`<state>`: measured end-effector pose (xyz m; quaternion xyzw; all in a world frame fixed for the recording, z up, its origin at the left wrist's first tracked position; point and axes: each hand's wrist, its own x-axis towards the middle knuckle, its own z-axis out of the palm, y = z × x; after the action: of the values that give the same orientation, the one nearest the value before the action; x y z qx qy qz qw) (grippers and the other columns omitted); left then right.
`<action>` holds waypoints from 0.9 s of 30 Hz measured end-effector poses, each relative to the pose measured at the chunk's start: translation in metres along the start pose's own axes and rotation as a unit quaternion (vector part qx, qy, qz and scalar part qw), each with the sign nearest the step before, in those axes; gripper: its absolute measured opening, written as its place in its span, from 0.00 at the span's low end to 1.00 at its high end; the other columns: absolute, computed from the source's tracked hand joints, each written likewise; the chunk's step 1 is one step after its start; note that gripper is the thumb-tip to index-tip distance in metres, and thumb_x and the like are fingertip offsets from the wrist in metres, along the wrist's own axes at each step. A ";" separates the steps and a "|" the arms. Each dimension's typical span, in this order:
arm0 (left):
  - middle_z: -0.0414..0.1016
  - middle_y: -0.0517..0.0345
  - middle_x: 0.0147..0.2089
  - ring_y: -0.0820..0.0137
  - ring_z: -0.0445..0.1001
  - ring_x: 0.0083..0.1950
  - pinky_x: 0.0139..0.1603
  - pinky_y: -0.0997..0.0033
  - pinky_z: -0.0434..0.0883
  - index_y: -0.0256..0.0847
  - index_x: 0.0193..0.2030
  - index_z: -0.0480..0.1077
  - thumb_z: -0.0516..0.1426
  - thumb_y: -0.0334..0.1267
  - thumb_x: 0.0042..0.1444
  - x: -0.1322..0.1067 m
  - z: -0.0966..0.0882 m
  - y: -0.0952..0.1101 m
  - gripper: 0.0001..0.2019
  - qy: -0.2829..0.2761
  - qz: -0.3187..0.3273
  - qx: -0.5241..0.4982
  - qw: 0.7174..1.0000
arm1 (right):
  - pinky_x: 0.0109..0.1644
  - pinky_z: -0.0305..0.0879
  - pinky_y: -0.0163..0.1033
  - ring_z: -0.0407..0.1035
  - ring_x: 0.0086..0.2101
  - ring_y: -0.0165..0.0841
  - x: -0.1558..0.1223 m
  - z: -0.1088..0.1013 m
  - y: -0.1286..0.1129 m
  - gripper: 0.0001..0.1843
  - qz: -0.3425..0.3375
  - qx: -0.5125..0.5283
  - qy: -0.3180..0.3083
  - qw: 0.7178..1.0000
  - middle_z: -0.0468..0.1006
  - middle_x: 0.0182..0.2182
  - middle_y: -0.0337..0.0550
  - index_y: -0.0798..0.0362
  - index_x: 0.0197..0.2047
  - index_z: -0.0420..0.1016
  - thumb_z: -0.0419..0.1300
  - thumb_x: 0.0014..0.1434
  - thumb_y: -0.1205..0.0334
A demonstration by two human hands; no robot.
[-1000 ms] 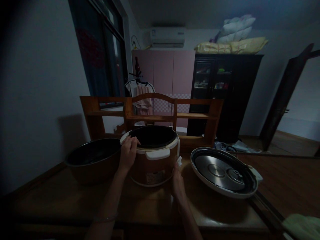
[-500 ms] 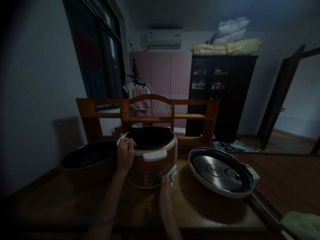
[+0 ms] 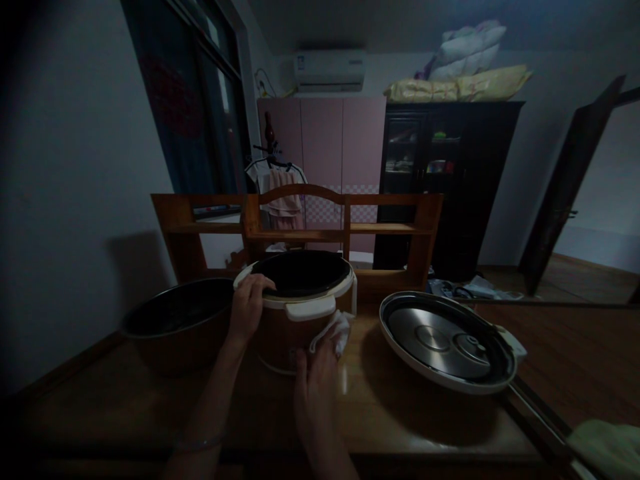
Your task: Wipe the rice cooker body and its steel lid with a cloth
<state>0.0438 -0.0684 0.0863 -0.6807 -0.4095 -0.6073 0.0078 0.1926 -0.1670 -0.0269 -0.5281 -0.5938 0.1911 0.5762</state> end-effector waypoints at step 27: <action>0.75 0.56 0.35 0.63 0.71 0.45 0.58 0.60 0.62 0.46 0.27 0.71 0.42 0.41 0.69 -0.002 0.002 0.000 0.23 0.015 -0.001 0.005 1.000 | 0.75 0.39 0.51 0.40 0.71 0.35 -0.020 0.008 0.010 0.37 -0.296 -0.292 -0.169 0.893 0.43 0.73 0.30 0.41 0.74 0.40 0.49 0.68 0.69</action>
<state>0.0458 -0.0684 0.0838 -0.6710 -0.4125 -0.6159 0.0169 0.1853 -0.1771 -0.0474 -0.4322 -0.8402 -0.0843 0.3166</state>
